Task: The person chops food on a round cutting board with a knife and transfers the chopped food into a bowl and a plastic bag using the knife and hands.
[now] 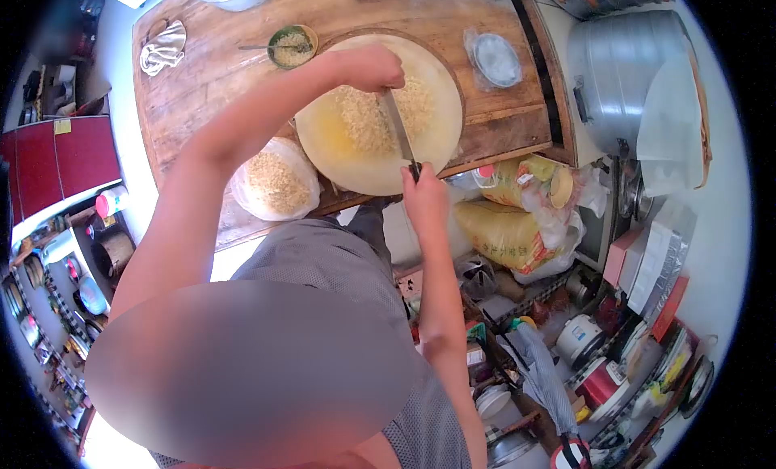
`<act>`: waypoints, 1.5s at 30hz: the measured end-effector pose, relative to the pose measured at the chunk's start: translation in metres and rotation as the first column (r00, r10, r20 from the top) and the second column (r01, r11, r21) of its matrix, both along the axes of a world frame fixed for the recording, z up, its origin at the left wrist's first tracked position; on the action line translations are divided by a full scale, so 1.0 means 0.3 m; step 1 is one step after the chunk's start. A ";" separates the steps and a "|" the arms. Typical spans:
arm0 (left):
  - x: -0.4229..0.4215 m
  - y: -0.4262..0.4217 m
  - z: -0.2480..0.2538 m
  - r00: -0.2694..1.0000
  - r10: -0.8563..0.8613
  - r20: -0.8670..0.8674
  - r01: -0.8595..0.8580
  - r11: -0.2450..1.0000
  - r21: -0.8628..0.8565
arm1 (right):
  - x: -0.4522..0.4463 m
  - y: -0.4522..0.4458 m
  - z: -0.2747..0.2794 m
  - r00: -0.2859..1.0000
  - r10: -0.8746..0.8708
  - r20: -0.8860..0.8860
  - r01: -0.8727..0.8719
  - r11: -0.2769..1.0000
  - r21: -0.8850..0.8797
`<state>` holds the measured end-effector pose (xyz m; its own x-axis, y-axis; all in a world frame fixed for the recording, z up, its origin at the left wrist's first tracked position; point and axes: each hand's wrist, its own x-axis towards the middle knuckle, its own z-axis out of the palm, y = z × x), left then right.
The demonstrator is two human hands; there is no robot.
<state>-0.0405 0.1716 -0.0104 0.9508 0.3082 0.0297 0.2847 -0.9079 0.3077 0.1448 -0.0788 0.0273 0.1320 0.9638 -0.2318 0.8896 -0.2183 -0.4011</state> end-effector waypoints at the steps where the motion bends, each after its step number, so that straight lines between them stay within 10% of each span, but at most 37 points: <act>1: 0.004 -0.006 0.016 1.000 -0.002 0.001 0.002 1.000 -0.003 | 0.000 -0.004 0.030 1.000 -0.026 -0.001 0.026 1.000 0.008; 45: 0.183 0.075 0.027 0.997 -0.076 0.002 0.075 0.991 0.114 | 0.072 0.043 -0.075 0.992 -0.110 -0.062 0.113 0.993 0.040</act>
